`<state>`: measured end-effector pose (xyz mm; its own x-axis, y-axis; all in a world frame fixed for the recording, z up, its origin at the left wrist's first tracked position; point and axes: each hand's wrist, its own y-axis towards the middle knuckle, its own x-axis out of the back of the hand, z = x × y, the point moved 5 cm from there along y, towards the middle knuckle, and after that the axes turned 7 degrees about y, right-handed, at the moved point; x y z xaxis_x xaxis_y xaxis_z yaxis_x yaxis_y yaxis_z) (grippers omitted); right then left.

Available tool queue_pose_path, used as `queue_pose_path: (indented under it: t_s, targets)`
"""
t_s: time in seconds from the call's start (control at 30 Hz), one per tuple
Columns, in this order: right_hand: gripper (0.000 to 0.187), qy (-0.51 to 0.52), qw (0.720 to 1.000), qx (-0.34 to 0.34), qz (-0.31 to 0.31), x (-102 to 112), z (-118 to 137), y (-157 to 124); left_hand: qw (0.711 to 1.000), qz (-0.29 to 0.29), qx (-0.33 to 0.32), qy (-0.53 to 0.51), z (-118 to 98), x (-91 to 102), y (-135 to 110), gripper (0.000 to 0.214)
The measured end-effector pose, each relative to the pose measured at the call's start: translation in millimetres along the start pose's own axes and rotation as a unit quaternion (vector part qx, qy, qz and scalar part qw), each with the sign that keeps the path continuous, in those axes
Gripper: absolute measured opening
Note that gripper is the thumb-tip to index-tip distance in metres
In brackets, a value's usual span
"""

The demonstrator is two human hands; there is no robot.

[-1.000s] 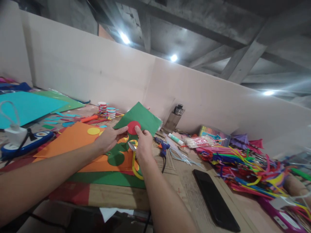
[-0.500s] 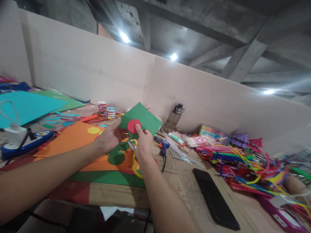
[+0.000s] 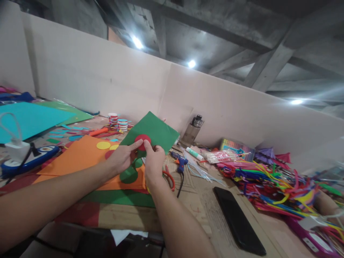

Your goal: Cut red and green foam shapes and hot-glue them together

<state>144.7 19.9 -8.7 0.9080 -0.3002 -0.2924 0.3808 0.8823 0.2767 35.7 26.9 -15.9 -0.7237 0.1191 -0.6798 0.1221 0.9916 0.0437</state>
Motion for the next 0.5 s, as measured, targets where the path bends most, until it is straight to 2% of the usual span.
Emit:
queue_pose_path:
  t_s: [0.07,0.13,0.23,0.27,0.33,0.4,0.43,0.5]
  targets:
    - [0.033,-0.023,1.000,0.005,0.018,-2,1,-1,1.000,-0.009,0.004,-0.013,-3,1.5,2,0.018]
    - [0.035,-0.048,0.997,0.008,0.066,-6,5,2,1.000,-0.016,0.017,-0.010,-7,4.0,5,0.016]
    - [0.036,-0.115,0.973,0.027,0.199,-13,18,6,0.999,-0.024,0.021,-0.005,-19,9.5,13,0.012]
    - [0.034,-0.146,0.957,0.025,0.251,-14,22,7,0.999,-0.031,0.006,-0.012,-25,12.4,16,0.013]
    - [0.031,-0.220,0.926,-0.003,0.308,-9,26,7,0.997,-0.064,-0.029,-0.035,-36,21.4,25,0.018]
    - [0.031,-0.349,0.890,-0.014,0.294,4,30,8,0.993,-0.096,-0.044,-0.050,-44,31.4,32,0.020]
    - [0.030,-0.427,0.861,0.002,0.275,12,33,8,0.992,-0.104,-0.047,-0.053,-46,35.5,36,0.020]
    - [0.027,-0.571,0.779,0.036,0.256,24,37,5,0.991,-0.120,-0.045,-0.050,-50,42.8,41,0.016]
